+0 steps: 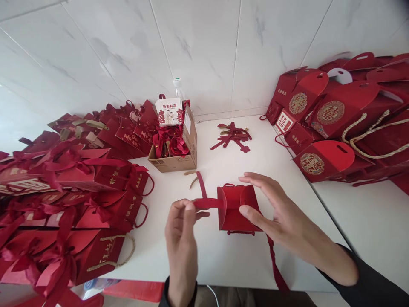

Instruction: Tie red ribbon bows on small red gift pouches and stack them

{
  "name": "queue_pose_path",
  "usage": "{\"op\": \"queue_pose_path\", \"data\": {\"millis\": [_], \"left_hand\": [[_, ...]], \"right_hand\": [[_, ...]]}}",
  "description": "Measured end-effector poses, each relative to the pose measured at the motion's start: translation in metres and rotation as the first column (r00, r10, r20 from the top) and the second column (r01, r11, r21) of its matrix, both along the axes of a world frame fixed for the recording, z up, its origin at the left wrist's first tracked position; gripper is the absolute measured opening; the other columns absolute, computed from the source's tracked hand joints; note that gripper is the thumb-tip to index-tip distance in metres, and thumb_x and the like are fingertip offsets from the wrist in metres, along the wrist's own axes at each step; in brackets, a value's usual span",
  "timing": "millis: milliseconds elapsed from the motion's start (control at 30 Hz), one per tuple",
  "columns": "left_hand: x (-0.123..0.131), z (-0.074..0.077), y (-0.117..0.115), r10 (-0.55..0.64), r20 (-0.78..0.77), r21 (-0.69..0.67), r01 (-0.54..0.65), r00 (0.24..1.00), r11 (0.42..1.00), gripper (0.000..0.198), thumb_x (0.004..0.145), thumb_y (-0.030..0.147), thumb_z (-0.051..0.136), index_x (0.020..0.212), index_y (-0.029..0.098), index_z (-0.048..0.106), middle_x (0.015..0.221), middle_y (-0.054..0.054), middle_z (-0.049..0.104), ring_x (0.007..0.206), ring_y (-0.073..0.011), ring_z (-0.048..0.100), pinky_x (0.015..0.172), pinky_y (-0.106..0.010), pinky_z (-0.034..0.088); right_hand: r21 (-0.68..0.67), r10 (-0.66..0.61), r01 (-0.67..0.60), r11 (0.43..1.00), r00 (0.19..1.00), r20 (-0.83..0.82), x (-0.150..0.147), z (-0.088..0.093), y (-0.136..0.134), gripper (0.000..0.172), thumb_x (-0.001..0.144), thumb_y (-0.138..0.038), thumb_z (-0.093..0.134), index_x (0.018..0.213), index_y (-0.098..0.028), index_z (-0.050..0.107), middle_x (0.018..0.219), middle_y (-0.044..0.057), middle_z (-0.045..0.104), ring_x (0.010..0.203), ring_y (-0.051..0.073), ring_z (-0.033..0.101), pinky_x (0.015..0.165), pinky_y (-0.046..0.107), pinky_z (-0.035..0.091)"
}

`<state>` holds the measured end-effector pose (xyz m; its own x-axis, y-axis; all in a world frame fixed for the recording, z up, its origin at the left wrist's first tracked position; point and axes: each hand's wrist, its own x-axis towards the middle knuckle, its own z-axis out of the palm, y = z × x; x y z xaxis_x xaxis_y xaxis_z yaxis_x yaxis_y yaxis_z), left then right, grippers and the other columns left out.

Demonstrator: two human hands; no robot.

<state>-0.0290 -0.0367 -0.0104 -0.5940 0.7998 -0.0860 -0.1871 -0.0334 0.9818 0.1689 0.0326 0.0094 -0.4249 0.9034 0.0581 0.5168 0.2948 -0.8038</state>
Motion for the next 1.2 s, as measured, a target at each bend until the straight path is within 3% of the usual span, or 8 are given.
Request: {"op": "queue_pose_path", "data": {"millis": [200,400,533,633,800,933,1067,1200], "left_hand": [[-0.051,-0.010,-0.009,0.244,0.148,-0.038,-0.241,0.958,0.970,0.021,0.070,0.028,0.081,0.079,0.019,0.064,0.070,0.001,0.069,0.062,-0.0150,0.065,0.058,-0.026,0.057],[-0.070,-0.021,-0.018,0.322,0.148,-0.101,-0.309,0.935,0.946,0.016,0.072,0.024,0.077,0.077,0.017,0.064,0.065,0.000,0.067,0.060,-0.0153,0.061,0.054,-0.026,0.054],[-0.081,-0.018,-0.019,0.425,0.141,-0.084,-0.417,0.894,0.905,0.013,0.077,0.022,0.071,0.076,0.018,0.059,0.063,0.004,0.063,0.058,-0.0121,0.059,0.056,-0.023,0.053],[-0.078,-0.013,-0.021,0.433,0.154,-0.092,-0.423,0.888,0.901,0.013,0.079,0.023,0.070,0.080,0.020,0.058,0.064,0.004,0.065,0.061,-0.0134,0.062,0.057,-0.023,0.053],[-0.034,-0.016,-0.029,0.157,0.015,-0.119,-0.154,0.987,0.981,0.020,0.083,0.040,0.070,0.081,0.021,0.063,0.060,0.001,0.062,0.051,-0.0147,0.054,0.043,-0.023,0.041],[-0.001,-0.022,-0.027,-0.274,-0.193,-0.313,0.206,0.942,0.927,0.045,0.092,0.059,0.058,0.089,0.018,0.076,0.077,-0.007,0.069,0.071,-0.0211,0.063,0.059,-0.030,0.050],[0.012,-0.019,-0.012,-0.331,-0.274,-0.320,0.239,0.903,0.917,0.043,0.097,0.059,0.054,0.114,0.026,0.076,0.116,-0.008,0.073,0.114,-0.0275,0.063,0.096,-0.038,0.051],[0.015,-0.011,0.003,-0.341,-0.211,-0.217,0.296,0.916,0.930,0.038,0.098,0.052,0.057,0.120,0.026,0.073,0.126,-0.008,0.070,0.118,-0.0271,0.063,0.094,-0.035,0.052]], "right_hand": [[-0.192,-0.140,0.148,0.970,0.989,0.054,0.033,-0.010,-0.010,0.054,0.096,-0.060,0.057,0.144,-0.039,0.047,0.154,0.005,0.053,0.142,0.034,0.047,0.098,0.044,0.057],[-0.306,-0.078,0.091,0.948,0.996,0.052,0.038,-0.015,-0.018,0.037,0.098,-0.058,0.052,0.123,-0.034,0.065,0.117,0.005,0.074,0.098,0.029,0.072,0.069,0.039,0.061],[-0.357,-0.019,0.061,0.932,0.992,0.121,0.041,-0.010,-0.019,0.035,0.099,-0.061,0.049,0.097,-0.032,0.068,0.097,-0.001,0.075,0.058,0.017,0.061,0.051,0.032,0.050],[-0.369,-0.017,0.054,0.928,0.995,0.102,0.043,-0.010,-0.018,0.031,0.099,-0.059,0.050,0.106,-0.034,0.067,0.104,-0.002,0.075,0.055,0.016,0.058,0.053,0.032,0.051],[-0.383,-0.039,0.037,0.923,0.999,0.004,0.040,-0.015,-0.015,0.035,0.100,-0.058,0.050,0.122,-0.034,0.064,0.116,0.002,0.073,0.074,0.021,0.067,0.061,0.033,0.055],[-0.468,-0.053,0.059,0.882,0.998,0.026,0.036,-0.009,-0.016,0.034,0.099,-0.060,0.049,0.103,-0.031,0.066,0.096,-0.001,0.072,0.048,0.012,0.042,0.046,0.029,0.039],[-0.498,-0.115,0.120,0.859,0.993,0.039,0.035,-0.001,-0.020,0.036,0.096,-0.064,0.051,0.095,-0.030,0.062,0.080,-0.004,0.063,0.045,0.009,0.022,0.044,0.028,0.022],[-0.437,-0.196,0.187,0.880,0.980,0.026,0.039,0.000,-0.020,0.033,0.094,-0.061,0.055,0.091,-0.029,0.059,0.072,-0.004,0.057,0.043,0.009,0.027,0.041,0.028,0.020]]}}
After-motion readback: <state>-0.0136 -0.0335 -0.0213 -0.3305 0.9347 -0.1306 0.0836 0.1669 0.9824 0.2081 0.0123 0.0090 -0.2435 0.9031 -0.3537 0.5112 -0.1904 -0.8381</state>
